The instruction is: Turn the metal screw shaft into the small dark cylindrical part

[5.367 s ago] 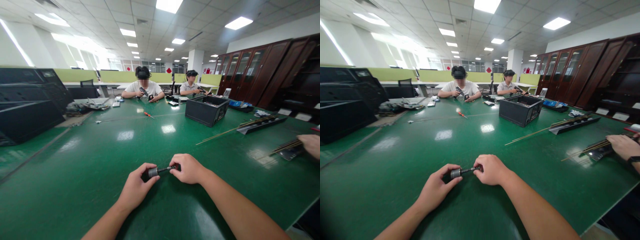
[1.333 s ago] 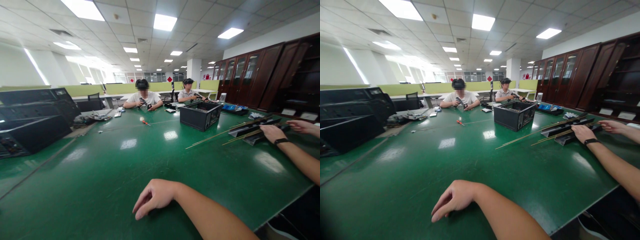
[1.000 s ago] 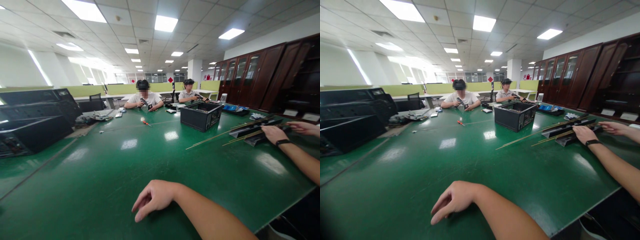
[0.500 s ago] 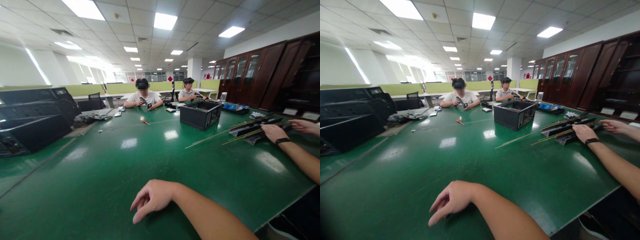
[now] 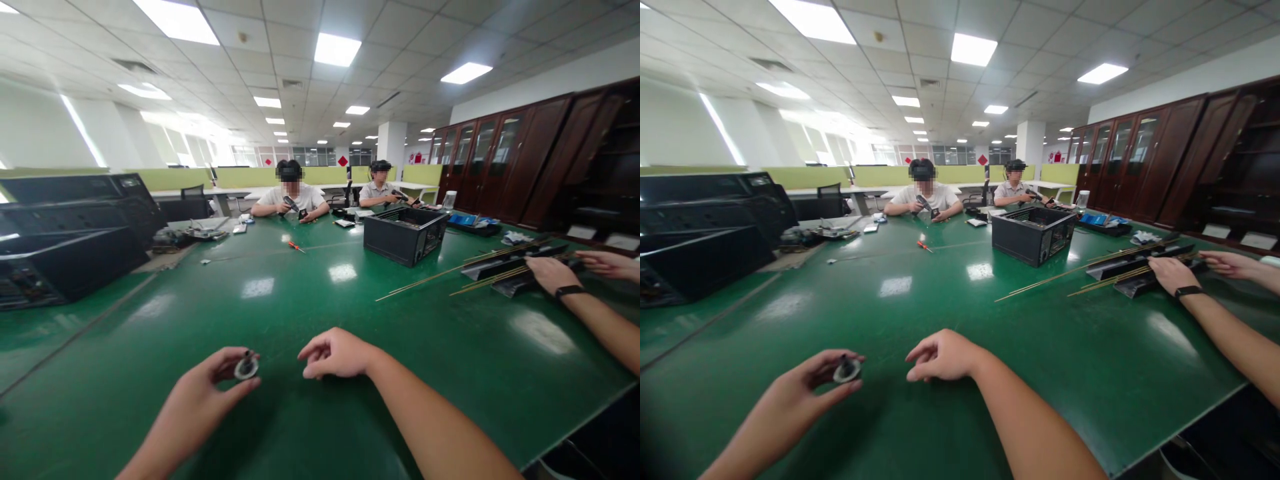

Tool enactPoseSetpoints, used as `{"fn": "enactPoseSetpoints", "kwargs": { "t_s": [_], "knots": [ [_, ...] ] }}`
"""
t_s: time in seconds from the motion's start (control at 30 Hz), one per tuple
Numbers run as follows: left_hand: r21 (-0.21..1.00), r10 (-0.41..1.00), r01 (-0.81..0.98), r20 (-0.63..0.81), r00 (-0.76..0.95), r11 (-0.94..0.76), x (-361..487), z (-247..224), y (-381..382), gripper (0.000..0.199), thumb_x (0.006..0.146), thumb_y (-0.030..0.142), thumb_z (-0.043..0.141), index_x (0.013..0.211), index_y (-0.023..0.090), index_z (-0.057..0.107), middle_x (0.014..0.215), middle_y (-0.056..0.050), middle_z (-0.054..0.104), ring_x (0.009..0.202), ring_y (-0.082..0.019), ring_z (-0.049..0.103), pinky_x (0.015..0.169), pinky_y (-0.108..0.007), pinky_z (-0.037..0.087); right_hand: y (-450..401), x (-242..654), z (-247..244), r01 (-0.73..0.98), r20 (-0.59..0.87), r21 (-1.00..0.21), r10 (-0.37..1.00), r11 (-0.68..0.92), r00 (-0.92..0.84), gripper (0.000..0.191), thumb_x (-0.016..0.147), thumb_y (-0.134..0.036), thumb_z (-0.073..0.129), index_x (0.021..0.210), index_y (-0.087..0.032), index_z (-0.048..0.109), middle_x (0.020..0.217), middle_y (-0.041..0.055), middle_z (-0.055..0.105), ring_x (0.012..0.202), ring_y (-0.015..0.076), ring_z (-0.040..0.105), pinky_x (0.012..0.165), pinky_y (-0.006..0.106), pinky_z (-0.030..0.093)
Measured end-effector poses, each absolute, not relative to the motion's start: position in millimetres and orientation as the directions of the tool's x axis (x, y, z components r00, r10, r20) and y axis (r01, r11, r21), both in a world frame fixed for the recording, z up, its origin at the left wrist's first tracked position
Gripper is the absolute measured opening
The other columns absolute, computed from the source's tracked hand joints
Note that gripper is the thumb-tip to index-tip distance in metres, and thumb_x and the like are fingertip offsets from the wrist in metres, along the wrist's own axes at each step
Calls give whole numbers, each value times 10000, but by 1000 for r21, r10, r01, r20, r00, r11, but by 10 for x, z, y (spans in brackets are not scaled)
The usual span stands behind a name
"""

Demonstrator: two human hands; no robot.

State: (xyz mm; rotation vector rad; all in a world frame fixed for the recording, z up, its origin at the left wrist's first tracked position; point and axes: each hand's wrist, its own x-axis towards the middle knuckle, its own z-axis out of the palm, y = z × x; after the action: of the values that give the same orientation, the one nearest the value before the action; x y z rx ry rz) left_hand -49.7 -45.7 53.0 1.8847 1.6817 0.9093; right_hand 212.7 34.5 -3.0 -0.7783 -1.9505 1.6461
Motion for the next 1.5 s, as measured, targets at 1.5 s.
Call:
{"fn": "enactPoseSetpoints", "kwargs": {
  "t_s": [1.5],
  "knots": [
    [759, 903, 533, 169, 394, -375, 11, 38, 183, 233, 845, 325, 627, 1059, 245, 668, 1038, -32, 707, 972, -235, 641, 884, -338, 483, 322, 2080, -121, 525, 201, -734, 876, 431, -438, 246, 742, -257, 698, 983, -215, 679, 679, -41, 581, 571, 105, 489, 545, 204, 356]
  ]
}}
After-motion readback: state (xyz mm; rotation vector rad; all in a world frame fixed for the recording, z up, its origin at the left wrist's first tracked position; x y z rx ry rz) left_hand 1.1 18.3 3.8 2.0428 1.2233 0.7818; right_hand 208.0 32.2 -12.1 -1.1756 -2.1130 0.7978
